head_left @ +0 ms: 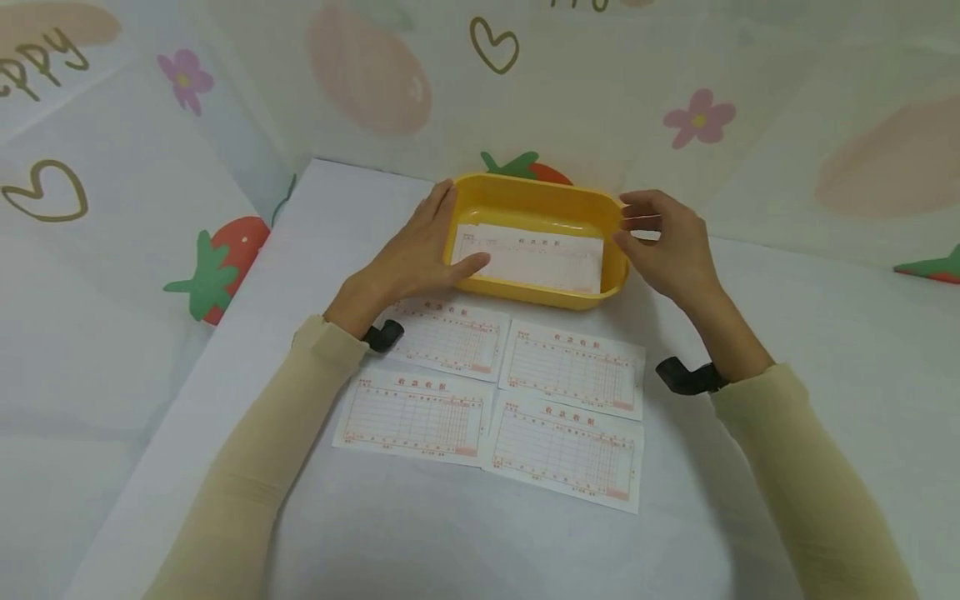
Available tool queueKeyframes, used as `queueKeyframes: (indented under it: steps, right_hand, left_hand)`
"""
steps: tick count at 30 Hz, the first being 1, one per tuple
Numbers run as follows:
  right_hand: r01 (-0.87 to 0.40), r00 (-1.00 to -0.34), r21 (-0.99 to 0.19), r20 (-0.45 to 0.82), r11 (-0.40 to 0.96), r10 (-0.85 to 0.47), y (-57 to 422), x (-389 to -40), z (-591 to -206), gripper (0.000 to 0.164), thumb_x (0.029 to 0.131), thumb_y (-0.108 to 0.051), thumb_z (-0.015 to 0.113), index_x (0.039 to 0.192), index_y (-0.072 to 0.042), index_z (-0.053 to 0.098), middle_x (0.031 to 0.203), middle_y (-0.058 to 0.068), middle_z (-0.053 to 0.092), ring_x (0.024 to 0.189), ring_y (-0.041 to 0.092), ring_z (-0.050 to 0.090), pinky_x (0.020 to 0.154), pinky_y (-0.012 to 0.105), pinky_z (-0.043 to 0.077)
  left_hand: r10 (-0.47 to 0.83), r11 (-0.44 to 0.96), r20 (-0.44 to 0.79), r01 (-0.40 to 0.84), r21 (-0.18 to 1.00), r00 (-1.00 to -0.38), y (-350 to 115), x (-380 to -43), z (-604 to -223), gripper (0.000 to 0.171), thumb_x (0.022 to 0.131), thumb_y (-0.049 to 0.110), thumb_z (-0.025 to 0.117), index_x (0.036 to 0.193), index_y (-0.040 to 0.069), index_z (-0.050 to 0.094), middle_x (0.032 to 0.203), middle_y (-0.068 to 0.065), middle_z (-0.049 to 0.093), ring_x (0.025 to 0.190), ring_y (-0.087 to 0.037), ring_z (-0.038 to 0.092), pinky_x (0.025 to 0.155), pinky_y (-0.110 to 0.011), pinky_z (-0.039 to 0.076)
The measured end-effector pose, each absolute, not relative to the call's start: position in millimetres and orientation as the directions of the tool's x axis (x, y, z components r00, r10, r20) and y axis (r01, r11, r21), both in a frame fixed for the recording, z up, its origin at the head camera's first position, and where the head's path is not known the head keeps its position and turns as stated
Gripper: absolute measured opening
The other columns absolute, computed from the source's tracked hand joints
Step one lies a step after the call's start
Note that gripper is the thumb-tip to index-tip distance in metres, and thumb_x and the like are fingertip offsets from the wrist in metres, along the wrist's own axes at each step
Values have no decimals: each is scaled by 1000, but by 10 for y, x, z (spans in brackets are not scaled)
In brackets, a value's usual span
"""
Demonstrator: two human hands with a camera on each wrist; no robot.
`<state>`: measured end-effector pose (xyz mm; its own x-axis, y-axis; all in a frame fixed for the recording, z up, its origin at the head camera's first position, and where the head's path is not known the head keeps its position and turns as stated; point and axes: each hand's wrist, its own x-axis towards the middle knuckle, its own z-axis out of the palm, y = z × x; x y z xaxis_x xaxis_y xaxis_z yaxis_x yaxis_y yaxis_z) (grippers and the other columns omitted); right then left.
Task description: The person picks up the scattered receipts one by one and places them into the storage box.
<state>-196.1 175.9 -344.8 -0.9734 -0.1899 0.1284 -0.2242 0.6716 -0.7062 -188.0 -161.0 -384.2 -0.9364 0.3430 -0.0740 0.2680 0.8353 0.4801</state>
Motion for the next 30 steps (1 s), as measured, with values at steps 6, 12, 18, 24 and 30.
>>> queueKeyframes:
  steps: [6,12,18,24,30]
  right_hand:
    - [-235,-972,-706,164,668,-168,1861,-1854,-3445,45,99,-6,71,142,2,59,142,22,62,129,37,64,109,54,55]
    - [-243,-970,-677,179,695,-166,1935,-1645,-3491,46,101,-14,71,143,0,59,145,21,61,131,37,62,111,56,54]
    - [-266,-964,-674,187,690,-188,2015,-1378,-3583,45,101,-16,71,142,-1,61,144,20,62,132,39,61,111,59,53]
    - [-239,-970,-655,131,717,-204,2048,-1143,-3669,44,102,-18,70,143,-4,60,146,18,61,134,40,60,112,60,52]
    - [-260,-962,-633,104,730,-252,2074,-922,-3750,44,104,-20,68,144,-6,61,148,18,61,133,44,59,110,65,51]
  left_hand:
    - [346,832,-78,267,485,-935,-1624,-1885,-3840,113,97,70,53,171,10,-9,181,-7,-11,169,-31,4,137,-50,14]
    - [350,833,-76,273,481,-934,-1650,-1893,-3840,113,98,70,53,170,9,-10,180,-8,-12,169,-31,3,137,-50,13]
    - [350,833,-75,274,481,-934,-1669,-1900,-3861,113,98,71,52,170,10,-11,180,-7,-13,169,-31,3,137,-50,13]
    - [345,834,-74,269,481,-936,-1692,-1906,-3857,114,98,72,51,170,10,-11,180,-6,-14,169,-31,3,137,-50,14]
    - [343,833,-67,270,483,-937,-1710,-1901,-3844,114,98,71,51,170,10,-11,180,-6,-14,169,-31,3,137,-50,14]
